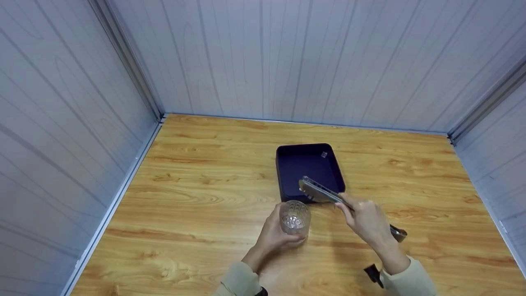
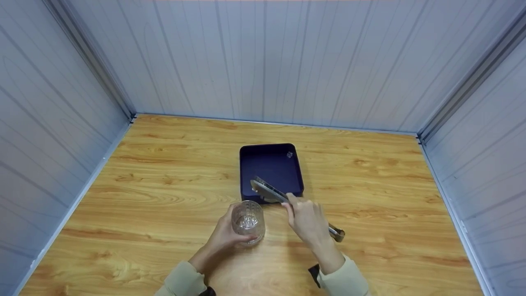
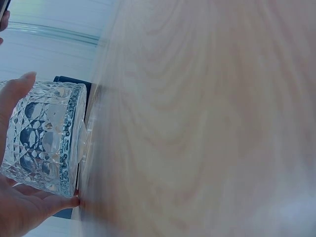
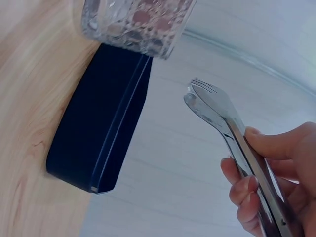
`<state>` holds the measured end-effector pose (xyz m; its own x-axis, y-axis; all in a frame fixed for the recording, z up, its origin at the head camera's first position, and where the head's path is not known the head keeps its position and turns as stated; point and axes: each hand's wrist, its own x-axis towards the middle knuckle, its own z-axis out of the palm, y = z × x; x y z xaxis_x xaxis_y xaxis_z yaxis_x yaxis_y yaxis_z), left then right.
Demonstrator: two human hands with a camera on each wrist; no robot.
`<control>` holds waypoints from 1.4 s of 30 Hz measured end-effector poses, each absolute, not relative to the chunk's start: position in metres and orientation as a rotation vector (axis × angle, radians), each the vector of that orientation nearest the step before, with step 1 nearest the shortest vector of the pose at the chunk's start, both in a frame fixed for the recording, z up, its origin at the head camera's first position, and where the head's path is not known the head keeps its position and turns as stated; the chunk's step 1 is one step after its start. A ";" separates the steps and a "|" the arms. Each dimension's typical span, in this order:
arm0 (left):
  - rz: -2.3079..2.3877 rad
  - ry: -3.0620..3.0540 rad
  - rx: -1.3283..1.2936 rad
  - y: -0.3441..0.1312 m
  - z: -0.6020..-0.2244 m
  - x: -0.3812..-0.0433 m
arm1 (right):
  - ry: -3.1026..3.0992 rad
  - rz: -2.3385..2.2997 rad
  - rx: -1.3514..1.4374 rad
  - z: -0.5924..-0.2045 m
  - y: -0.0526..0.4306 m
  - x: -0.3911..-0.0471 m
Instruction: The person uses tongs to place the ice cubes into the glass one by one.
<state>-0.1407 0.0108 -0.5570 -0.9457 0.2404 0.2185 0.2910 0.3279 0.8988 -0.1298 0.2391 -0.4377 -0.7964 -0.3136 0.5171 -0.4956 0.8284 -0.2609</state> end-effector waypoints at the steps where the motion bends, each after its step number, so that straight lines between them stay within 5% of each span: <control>1: -1.728 -2.522 -0.506 0.011 -0.557 -0.141 | -2.546 0.533 0.603 -0.437 0.238 -0.127; 42: -1.757 -2.506 -0.535 0.011 -0.555 -0.141 | -2.699 0.555 0.621 -0.428 0.226 -0.104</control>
<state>-0.1414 0.0113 -0.5552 -0.9401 0.2579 0.2229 0.2975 0.3015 0.9059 -0.1045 0.2257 -0.4284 -0.8558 -0.3485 0.3824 -0.4712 0.8303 -0.2976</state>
